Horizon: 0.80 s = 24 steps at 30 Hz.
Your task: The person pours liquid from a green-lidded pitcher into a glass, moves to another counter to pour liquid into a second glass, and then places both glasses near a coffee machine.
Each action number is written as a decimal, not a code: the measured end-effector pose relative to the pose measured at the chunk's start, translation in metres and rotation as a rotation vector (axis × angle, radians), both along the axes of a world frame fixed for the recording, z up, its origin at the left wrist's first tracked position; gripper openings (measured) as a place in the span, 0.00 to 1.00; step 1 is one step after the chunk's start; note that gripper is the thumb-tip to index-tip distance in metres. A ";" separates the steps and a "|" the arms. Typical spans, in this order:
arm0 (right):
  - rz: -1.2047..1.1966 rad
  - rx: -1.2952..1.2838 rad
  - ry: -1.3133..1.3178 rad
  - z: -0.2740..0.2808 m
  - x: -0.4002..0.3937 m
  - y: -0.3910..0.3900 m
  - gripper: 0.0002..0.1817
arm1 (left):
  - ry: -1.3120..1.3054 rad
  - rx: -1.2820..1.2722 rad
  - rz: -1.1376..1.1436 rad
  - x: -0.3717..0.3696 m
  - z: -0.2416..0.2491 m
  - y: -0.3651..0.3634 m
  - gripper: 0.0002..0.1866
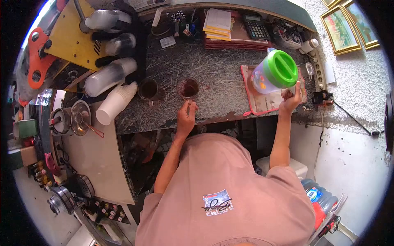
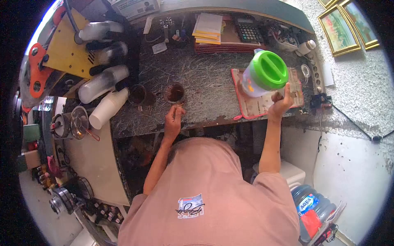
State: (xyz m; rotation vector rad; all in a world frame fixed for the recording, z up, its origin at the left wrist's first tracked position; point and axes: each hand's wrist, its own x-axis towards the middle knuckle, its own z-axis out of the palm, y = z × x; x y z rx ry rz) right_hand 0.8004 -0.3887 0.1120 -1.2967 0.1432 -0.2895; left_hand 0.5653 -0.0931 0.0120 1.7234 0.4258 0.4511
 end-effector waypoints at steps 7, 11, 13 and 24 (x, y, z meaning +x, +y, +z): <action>-0.170 0.022 -0.040 -0.014 0.010 -0.011 0.18 | 0.035 -0.038 -0.008 -0.001 0.003 0.001 0.15; -0.113 -0.018 -0.080 -0.018 0.006 -0.014 0.20 | 0.005 -0.018 0.001 0.001 -0.001 0.001 0.15; -0.270 -0.370 -0.136 -0.007 -0.006 -0.001 0.17 | -0.005 -0.010 0.015 0.001 -0.006 0.000 0.15; 0.369 -0.910 -0.656 -0.014 -0.059 0.109 0.22 | 0.155 0.172 0.266 -0.001 0.022 -0.001 0.26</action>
